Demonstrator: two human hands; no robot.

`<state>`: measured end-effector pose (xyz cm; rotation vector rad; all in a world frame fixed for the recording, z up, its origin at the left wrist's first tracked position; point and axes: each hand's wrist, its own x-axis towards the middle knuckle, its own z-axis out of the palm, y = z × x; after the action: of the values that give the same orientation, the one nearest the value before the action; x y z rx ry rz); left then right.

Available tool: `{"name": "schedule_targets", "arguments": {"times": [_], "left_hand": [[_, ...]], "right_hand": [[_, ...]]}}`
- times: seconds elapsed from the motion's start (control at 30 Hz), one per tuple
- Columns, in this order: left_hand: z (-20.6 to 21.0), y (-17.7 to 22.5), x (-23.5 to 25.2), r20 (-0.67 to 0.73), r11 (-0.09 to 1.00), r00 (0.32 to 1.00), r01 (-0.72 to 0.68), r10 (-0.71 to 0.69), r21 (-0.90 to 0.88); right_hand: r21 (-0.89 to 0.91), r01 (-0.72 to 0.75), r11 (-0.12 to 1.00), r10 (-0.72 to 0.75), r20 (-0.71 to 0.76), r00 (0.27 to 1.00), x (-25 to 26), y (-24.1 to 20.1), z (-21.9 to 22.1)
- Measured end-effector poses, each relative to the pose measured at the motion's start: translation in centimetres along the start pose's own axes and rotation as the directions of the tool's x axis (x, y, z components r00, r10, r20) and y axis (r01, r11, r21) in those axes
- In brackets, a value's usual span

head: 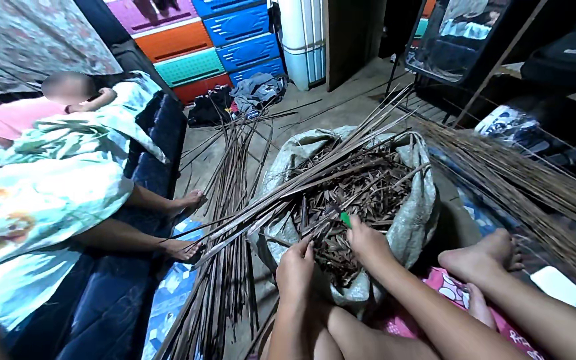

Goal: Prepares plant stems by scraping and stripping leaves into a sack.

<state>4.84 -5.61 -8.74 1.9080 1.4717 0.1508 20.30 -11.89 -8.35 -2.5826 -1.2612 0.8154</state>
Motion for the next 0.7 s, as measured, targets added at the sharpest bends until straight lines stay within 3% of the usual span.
{"name": "schedule_targets", "arguments": {"times": [0.17,0.23,0.3,0.37,0.43,0.5,0.6,0.7], "left_hand": [[0.0,0.0,0.2,0.015,0.998,0.999,-0.038,0.038,-0.047],[-0.1,-0.2,0.0,0.032,0.996,0.998,-0.047,0.049,-0.072],[-0.2,-0.3,-0.3,0.048,0.995,0.997,-0.062,0.066,-0.080],[-0.3,-0.2,-0.4,0.049,0.994,0.996,-0.075,0.079,-0.074],[-0.4,-0.2,-0.6,0.041,0.992,0.994,-0.096,0.099,-0.080],[-0.4,-0.1,-0.7,0.036,0.990,0.993,-0.109,0.112,-0.090],[-0.4,-0.2,-0.8,0.025,0.985,0.991,-0.131,0.135,-0.114],[-0.3,-0.3,-0.9,-0.003,0.977,0.984,-0.178,0.179,-0.117]], "right_hand": [[0.038,0.254,0.966,-0.256,0.079,0.963,-3.0,-1.1,2.1],[0.009,0.317,0.948,-0.317,-0.001,0.948,-2.7,-0.6,3.6],[-0.029,0.375,0.927,-0.373,-0.189,0.908,-1.5,0.5,5.0],[-0.036,0.285,0.958,-0.285,-0.230,0.931,-0.4,1.0,4.5],[-0.004,0.135,0.991,-0.134,-0.137,0.981,0.5,1.2,2.3],[0.032,0.126,0.992,-0.121,-0.129,0.984,0.8,1.6,1.2],[0.265,0.273,0.925,-0.237,-0.160,0.958,-0.3,1.5,1.8],[0.704,0.248,0.666,-0.195,-0.157,0.968,-0.1,0.6,3.2]]}}
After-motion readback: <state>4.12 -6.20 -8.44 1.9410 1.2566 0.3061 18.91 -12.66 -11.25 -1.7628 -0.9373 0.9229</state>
